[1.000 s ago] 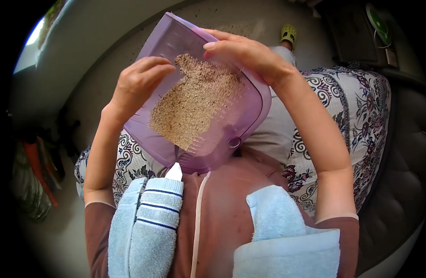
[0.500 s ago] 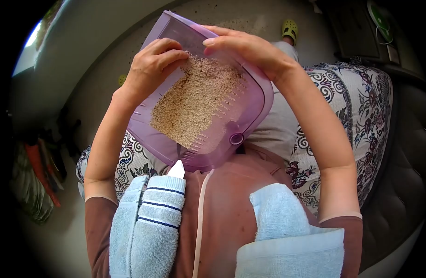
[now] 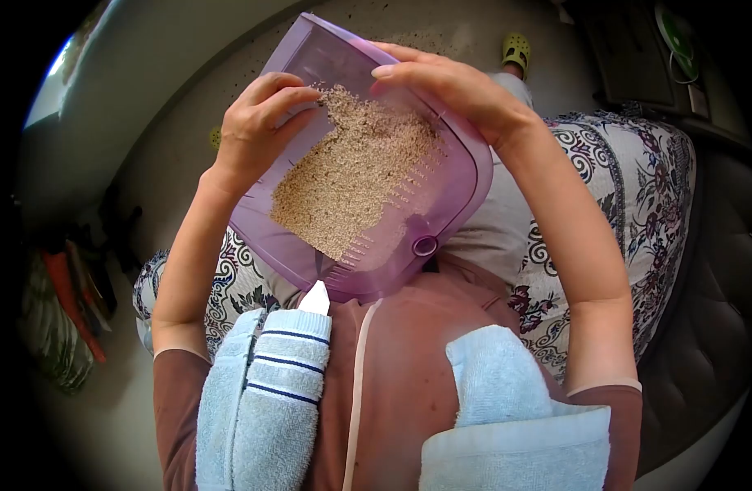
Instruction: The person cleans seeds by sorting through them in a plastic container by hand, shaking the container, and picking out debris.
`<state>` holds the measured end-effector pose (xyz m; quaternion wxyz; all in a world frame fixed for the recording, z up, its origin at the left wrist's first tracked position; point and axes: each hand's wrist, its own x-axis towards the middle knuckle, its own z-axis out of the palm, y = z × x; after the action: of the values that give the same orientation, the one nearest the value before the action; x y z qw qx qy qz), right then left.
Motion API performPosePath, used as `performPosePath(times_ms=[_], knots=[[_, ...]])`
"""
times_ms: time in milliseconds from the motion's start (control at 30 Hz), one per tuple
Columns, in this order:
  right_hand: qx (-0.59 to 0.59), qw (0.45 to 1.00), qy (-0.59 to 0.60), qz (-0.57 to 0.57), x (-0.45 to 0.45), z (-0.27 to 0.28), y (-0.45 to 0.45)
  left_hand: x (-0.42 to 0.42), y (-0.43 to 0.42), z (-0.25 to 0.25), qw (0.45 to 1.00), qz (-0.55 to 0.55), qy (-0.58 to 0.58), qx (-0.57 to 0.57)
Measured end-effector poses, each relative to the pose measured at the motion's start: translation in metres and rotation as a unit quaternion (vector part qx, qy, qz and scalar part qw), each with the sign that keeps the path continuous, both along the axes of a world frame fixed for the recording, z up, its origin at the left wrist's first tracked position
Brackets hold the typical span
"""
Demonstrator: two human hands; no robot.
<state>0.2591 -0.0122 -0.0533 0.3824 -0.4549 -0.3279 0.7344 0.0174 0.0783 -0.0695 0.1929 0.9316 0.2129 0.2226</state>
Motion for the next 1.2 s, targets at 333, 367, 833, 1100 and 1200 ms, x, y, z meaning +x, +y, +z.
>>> performPosePath(times_ms=[333,367,833,1100,1200], knots=[[0.002,1.0,0.006,-0.001,-0.001,0.002,0.001,-0.016,0.008,-0.008,0.997,0.066,0.015,0.043],[0.002,1.0,0.007,0.003,0.0,0.002,0.001,-0.015,0.009,-0.009,0.997,0.072,0.003,0.033],[0.015,0.999,-0.03,0.013,0.0,0.005,0.004,0.024,0.029,-0.008,0.999,0.009,0.034,0.038],[0.014,1.0,-0.019,0.002,0.001,0.006,0.002,0.026,0.048,-0.004,0.997,0.078,0.015,-0.022],[0.016,1.0,-0.006,0.0,0.0,0.005,0.002,0.01,0.057,-0.012,0.993,0.121,0.007,-0.005]])
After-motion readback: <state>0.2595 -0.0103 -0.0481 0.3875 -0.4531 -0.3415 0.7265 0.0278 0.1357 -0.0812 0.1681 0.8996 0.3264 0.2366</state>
